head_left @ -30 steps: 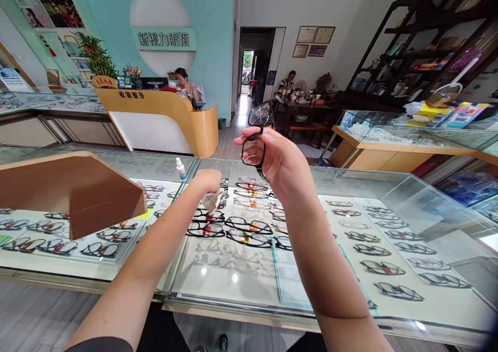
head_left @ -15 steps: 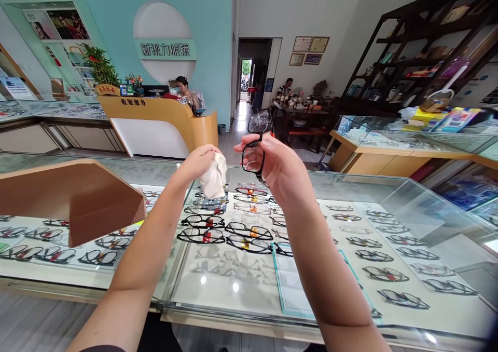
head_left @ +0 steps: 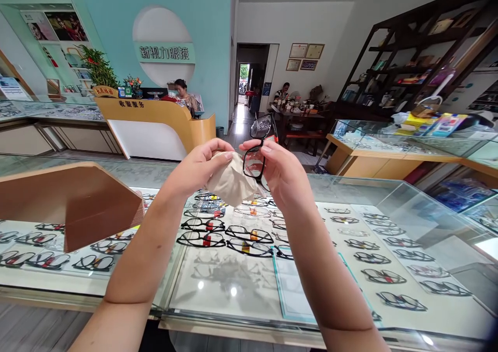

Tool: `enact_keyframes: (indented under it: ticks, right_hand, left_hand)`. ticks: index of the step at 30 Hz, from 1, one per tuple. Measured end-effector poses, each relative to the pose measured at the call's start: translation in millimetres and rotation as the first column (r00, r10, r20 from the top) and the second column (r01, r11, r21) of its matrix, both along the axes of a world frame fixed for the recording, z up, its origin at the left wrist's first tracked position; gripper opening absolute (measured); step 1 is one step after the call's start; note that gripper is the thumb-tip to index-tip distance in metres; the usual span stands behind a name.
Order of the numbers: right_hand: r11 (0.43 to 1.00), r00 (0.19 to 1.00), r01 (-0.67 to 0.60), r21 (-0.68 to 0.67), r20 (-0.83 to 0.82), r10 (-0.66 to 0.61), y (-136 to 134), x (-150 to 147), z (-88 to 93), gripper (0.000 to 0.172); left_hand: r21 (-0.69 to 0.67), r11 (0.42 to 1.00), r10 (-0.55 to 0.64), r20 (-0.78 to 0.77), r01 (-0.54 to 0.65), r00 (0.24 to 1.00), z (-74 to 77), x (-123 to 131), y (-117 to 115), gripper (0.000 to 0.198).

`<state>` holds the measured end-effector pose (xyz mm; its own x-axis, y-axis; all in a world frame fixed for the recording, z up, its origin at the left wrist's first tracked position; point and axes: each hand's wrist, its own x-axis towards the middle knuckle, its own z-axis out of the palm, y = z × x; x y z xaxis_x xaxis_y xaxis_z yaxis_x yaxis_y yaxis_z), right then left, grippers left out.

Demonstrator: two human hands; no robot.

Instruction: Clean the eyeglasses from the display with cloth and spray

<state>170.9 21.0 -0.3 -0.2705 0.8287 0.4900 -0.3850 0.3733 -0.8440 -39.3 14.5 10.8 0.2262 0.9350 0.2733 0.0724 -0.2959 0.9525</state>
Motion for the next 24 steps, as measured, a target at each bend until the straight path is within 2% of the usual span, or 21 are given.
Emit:
enact_keyframes:
  ticks: [5,11,14,18,24]
  right_hand:
    - [0.998,0.998,0.056,0.042,0.032,-0.057,2.1,-1.0,-2.6,0.022]
    - [0.999,0.995,-0.03,0.024,0.094,0.027,0.9,0.7,-2.3,0.019]
    - [1.0,0.987,-0.025,0.007,0.16,0.024,1.0,0.6,-2.1,0.017]
    - [1.0,0.974,-0.021,0.006,0.226,0.019,3.6,-0.5,-3.5,0.025]
    - [1.0,0.977,-0.011,-0.011,0.212,0.013,7.9,0.0,-6.7,0.031]
  left_hand:
    - [-0.016,0.998,-0.065,0.037,0.066,0.997,0.7,0.5,-4.2,0.042]
    - [-0.035,0.995,-0.093,-0.022,0.092,0.995,0.9,1.4,-6.9,0.041]
    - [-0.005,0.997,-0.081,-0.018,0.081,0.997,-0.7,0.2,-5.3,0.047]
    - [-0.012,0.995,-0.101,-0.008,0.101,0.995,-2.6,-1.0,-3.0,0.053]
    - [-0.087,0.988,-0.128,0.019,0.129,0.992,-2.0,-0.3,-1.8,0.049]
